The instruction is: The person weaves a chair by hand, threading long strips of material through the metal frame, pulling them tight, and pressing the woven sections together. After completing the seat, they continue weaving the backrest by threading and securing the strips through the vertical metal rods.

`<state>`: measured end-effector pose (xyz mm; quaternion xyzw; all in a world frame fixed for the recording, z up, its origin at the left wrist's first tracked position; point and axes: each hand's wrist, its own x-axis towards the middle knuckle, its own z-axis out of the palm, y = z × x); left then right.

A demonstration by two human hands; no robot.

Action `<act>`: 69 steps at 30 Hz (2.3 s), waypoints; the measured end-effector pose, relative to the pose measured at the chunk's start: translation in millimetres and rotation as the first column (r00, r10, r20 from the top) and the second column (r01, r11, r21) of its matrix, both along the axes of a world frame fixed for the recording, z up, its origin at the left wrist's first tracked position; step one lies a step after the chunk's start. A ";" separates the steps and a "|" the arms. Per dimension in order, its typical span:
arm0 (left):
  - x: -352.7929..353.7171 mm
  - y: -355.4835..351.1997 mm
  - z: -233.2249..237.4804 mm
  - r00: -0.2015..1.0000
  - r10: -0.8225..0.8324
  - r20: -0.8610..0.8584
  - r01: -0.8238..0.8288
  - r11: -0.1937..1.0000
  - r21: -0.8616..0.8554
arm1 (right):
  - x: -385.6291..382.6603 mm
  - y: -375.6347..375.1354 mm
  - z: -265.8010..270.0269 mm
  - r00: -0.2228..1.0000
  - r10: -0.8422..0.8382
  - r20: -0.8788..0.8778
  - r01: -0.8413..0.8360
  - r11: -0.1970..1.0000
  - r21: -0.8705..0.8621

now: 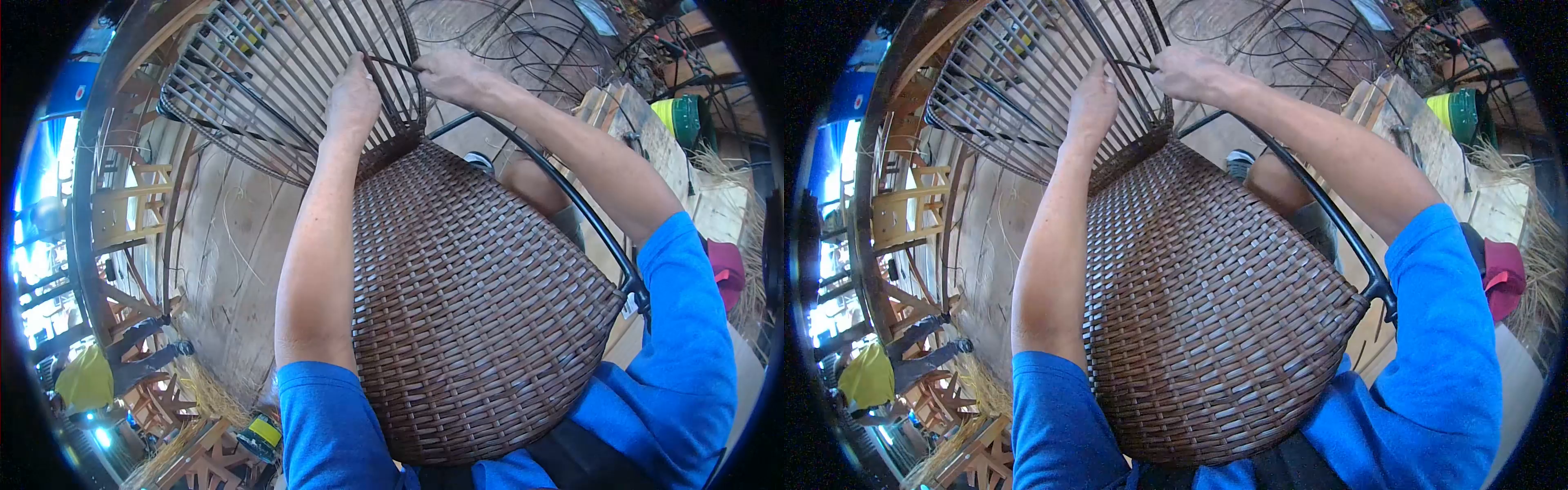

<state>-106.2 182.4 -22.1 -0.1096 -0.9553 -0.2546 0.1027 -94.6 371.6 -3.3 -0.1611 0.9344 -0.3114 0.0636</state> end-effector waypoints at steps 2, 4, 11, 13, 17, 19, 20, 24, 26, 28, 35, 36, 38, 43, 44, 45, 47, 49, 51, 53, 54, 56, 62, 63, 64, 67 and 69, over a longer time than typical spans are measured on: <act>-6.4 4.4 0.6 0.996 0.050 0.076 -0.052 0.998 0.025 | 1.8 -2.2 4.1 0.999 0.015 0.029 -0.015 1.000 -0.004; -12.2 1.8 -1.6 0.997 0.041 0.065 -0.042 0.999 0.014 | -6.5 0.3 -20.8 0.998 0.021 -0.052 -0.023 0.998 -0.051; -4.7 -5.0 6.8 0.993 -0.029 0.118 0.039 0.995 -0.087 | -15.9 22.8 -38.5 1.000 0.001 -0.007 -0.001 0.996 0.087; 6.6 -22.1 15.2 0.983 0.084 0.162 -0.055 0.984 -0.172 | -9.5 37.8 -23.2 0.994 0.094 0.056 -0.100 0.989 0.113; 28.9 -43.2 30.5 0.938 0.325 0.121 -0.338 0.936 0.100 | -0.8 104.0 -22.2 0.972 0.234 0.031 -0.236 0.969 0.067; 46.2 -27.3 29.3 0.948 0.285 0.139 -0.308 0.934 0.180 | 5.4 110.0 -11.0 0.969 0.234 0.080 -0.242 0.964 0.112; 47.7 -24.0 14.7 0.951 0.254 0.178 -0.276 0.955 0.109 | 10.4 110.2 -7.7 0.966 0.235 0.108 -0.248 0.960 0.130; 52.0 15.3 -1.9 0.946 0.302 0.116 -0.299 0.953 -0.044 | 17.9 115.3 0.9 0.987 0.132 0.092 -0.133 0.991 0.006; 51.0 32.9 -6.5 0.886 0.462 0.042 -0.461 0.886 -0.043 | 17.3 119.8 3.9 0.987 0.140 0.074 -0.146 0.987 0.072; 37.0 19.9 -27.7 0.898 0.440 0.017 -0.439 0.894 0.088 | 17.1 133.0 -9.4 0.991 0.127 -0.039 -0.127 0.992 0.005; 34.6 8.2 -28.7 0.928 0.335 0.161 -0.369 0.879 0.303 | 1.8 139.8 -23.4 0.986 0.157 -0.062 -0.154 0.987 0.046; 39.1 6.3 -24.6 0.929 0.316 0.195 -0.365 0.872 0.327 | -3.5 131.3 -30.3 0.982 0.156 -0.107 -0.155 0.988 0.017; 48.5 -0.8 -22.6 0.935 0.351 0.044 -0.352 0.910 0.219 | -9.6 116.7 -31.2 0.983 0.132 -0.126 -0.129 0.991 0.033; 44.4 -13.4 -34.9 0.902 0.427 -0.070 -0.428 0.904 -0.003 | -38.0 122.6 -44.8 0.952 0.233 -0.197 -0.222 0.972 0.079; 44.0 -13.0 -12.9 0.870 0.419 0.259 -0.452 0.888 0.082 | -45.8 128.2 -47.7 0.967 0.214 -0.141 -0.202 0.975 0.096; 44.5 -15.5 -10.5 0.866 0.403 0.296 -0.452 0.884 0.120 | -46.0 125.0 -41.3 0.971 0.209 -0.118 -0.196 0.974 0.112; 45.6 -20.7 -9.7 0.855 0.367 0.366 -0.455 0.870 0.191 | -45.2 119.7 -33.6 0.977 0.198 -0.072 -0.187 0.972 0.140; 47.0 -25.2 -13.7 0.876 0.348 0.335 -0.430 0.878 0.212 | -49.0 114.1 -47.8 0.940 0.229 -0.253 -0.199 0.970 0.139; 56.8 -23.4 -15.1 0.891 0.431 0.144 -0.451 0.878 0.158 | -36.5 88.6 -27.5 0.934 0.218 -0.283 -0.174 0.969 0.174; 53.2 -29.0 -21.9 0.873 0.477 0.101 -0.487 0.859 0.158 | -36.1 81.6 -17.2 0.963 0.153 -0.221 -0.106 0.972 0.209; 49.1 -32.0 -21.9 0.857 0.484 0.179 -0.509 0.850 0.135 | -41.3 85.9 -18.8 0.956 0.162 -0.244 -0.105 0.968 0.229; 45.1 -39.7 -16.9 0.814 0.494 0.306 -0.549 0.826 0.126 | -46.1 84.8 -17.6 0.950 0.173 -0.261 -0.109 0.964 0.243; 54.6 -54.7 -27.1 0.848 0.530 0.016 -0.523 0.832 0.183 | -45.6 52.0 -13.3 0.930 0.170 -0.326 -0.120 0.978 0.169; 55.1 -57.4 -28.4 0.814 0.559 -0.157 -0.533 0.826 0.184 | -47.0 52.6 -11.4 0.937 0.164 -0.307 -0.116 0.979 0.169; 54.8 -61.3 -28.9 0.822 0.567 -0.048 -0.549 0.812 0.198 | -48.5 54.8 -9.2 0.944 0.160 -0.287 -0.115 0.979 0.168; 53.3 -62.2 -15.0 0.796 0.536 0.280 -0.598 0.768 0.228 | -50.9 57.4 -9.9 0.948 0.137 -0.287 -0.092 0.982 0.163; 57.6 -65.5 -10.5 0.804 0.494 0.330 -0.583 0.762 0.280 | -51.4 51.8 -8.2 0.939 0.132 -0.317 -0.082 0.983 0.165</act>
